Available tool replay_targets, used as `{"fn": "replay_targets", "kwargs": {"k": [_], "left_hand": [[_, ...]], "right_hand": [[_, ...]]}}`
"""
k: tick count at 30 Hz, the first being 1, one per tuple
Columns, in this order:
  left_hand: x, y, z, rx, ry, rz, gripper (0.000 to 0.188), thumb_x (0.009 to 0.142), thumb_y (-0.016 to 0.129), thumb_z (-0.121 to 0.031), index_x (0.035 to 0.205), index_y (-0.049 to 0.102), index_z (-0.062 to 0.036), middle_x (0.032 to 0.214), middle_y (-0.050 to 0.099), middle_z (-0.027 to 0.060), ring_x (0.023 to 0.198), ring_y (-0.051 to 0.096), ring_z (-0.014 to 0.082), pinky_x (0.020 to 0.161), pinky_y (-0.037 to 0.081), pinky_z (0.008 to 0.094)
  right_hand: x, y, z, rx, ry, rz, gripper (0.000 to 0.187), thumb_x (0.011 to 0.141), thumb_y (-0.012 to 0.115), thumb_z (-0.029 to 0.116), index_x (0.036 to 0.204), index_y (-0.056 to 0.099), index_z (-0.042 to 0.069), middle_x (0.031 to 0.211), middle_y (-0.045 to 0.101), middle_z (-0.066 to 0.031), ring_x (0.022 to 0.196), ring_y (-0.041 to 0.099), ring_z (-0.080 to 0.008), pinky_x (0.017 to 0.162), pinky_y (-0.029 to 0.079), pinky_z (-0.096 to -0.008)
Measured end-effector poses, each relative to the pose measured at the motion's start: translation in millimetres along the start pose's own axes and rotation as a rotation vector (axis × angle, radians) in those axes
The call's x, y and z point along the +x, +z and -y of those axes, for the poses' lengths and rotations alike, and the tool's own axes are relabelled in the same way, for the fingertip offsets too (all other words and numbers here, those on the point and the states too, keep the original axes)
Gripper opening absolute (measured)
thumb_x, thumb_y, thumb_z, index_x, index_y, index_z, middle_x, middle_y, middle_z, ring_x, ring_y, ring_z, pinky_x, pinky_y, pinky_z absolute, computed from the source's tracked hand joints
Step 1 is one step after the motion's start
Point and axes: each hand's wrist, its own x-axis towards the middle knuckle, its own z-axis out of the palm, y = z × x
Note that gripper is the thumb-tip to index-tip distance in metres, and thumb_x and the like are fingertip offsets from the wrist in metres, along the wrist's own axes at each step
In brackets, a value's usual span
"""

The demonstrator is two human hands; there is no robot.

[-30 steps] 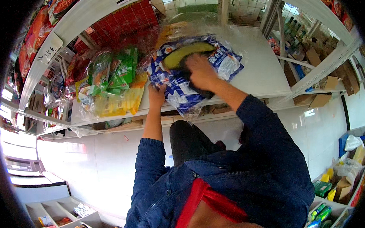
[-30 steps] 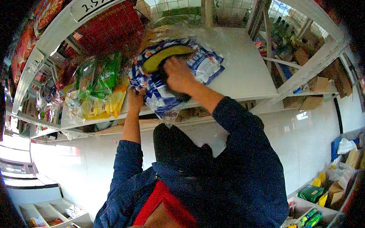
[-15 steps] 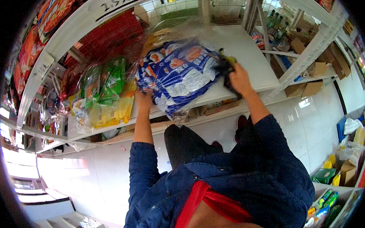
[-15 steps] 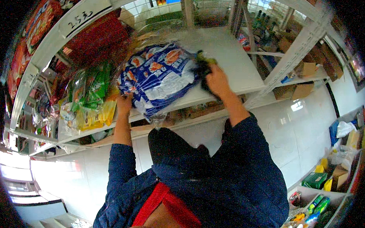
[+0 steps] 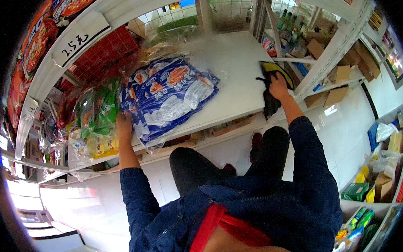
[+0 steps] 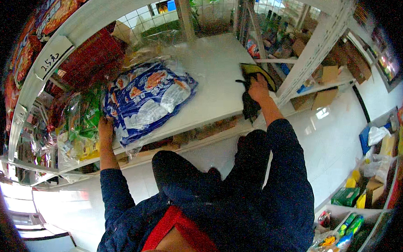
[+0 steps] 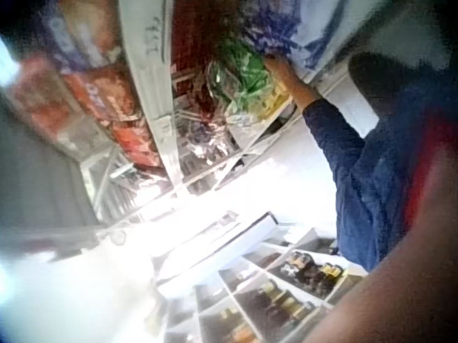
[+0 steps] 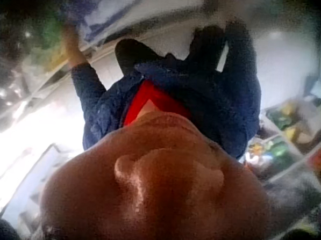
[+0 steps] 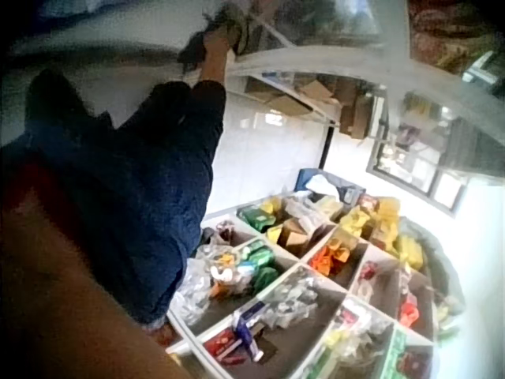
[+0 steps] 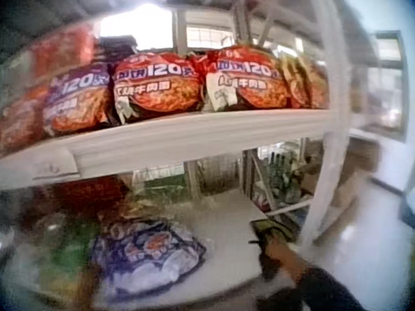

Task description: The person organizes packaged food items on a store shelf, picking up and rearranging bags of snacks and noodles. They then move a blue plastic stool and handle a tray of white cylindrical items, placing them on a lower shelf.

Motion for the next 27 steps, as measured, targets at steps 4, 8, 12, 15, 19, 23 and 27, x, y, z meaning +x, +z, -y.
{"fn": "replay_targets", "kwargs": {"k": [4,8,12,15,19,23,27], "left_hand": [[-8,8,5,-0.057,-0.054,-0.096,0.028,0.082,0.056,-0.020,0.094,0.051,0.0039,0.076,0.058,0.0204,0.066,0.056,0.0294,0.061,0.044,0.0372],[-14,15,4,-0.076,-0.095,-0.143,0.028,0.080,0.058,-0.021,0.092,0.051,0.0032,0.074,0.057,0.0198,0.069,0.057,0.0318,0.062,0.044,0.0396],[-22,22,19,-0.096,-0.061,-0.116,0.028,0.079,0.057,-0.018,0.098,0.049,0.0011,0.077,0.056,0.0218,0.073,0.056,0.0357,0.063,0.043,0.0434],[-27,16,-6,-0.077,-0.083,-0.105,0.026,0.080,0.055,-0.017,0.098,0.049,0.0003,0.081,0.056,0.0226,0.074,0.055,0.0366,0.064,0.042,0.0442],[-38,12,-12,-0.054,-0.214,-0.114,0.026,0.081,0.056,-0.017,0.099,0.050,0.0006,0.077,0.055,0.0183,0.072,0.054,0.0319,0.065,0.042,0.0408],[-34,27,1,-0.042,-0.232,-0.020,0.024,0.082,0.057,-0.015,0.098,0.049,0.0007,0.076,0.055,0.0142,0.069,0.052,0.0253,0.064,0.042,0.0377],[-37,20,-4,-0.100,-0.216,-0.062,0.028,0.082,0.057,-0.013,0.105,0.047,-0.0010,0.078,0.055,0.0103,0.069,0.051,0.0207,0.064,0.042,0.0348]], "right_hand": [[33,27,55,-0.160,0.035,-0.054,0.048,0.077,0.052,0.016,0.122,0.049,0.000,0.127,0.041,-0.0253,0.117,0.039,-0.0388,0.096,0.033,-0.0472],[59,37,154,-0.061,-0.714,-0.053,0.056,0.078,0.051,0.029,0.127,0.043,0.002,0.133,0.036,-0.0257,0.123,0.033,-0.0400,0.099,0.026,-0.0538],[139,57,128,0.124,-0.517,-0.181,0.048,0.073,0.055,0.018,0.118,0.051,0.002,0.121,0.047,-0.0238,0.115,0.040,-0.0391,0.097,0.032,-0.0461],[199,42,99,-0.024,-0.095,0.075,0.049,0.084,0.045,0.034,0.123,0.048,0.005,0.130,0.041,-0.0219,0.121,0.036,-0.0369,0.101,0.029,-0.0446],[237,26,122,0.089,0.345,0.132,0.053,0.086,0.041,0.038,0.128,0.043,0.005,0.138,0.030,-0.0197,0.125,0.029,-0.0407,0.102,0.022,-0.0501],[304,49,143,0.113,0.120,0.387,0.043,0.085,0.045,0.033,0.121,0.051,0.010,0.134,0.037,-0.0127,0.122,0.033,-0.0329,0.099,0.026,-0.0477],[300,81,224,-0.236,-0.821,0.221,0.033,0.084,0.048,0.029,0.110,0.056,0.010,0.117,0.049,-0.0129,0.101,0.046,-0.0336,0.088,0.034,-0.0478]]}}
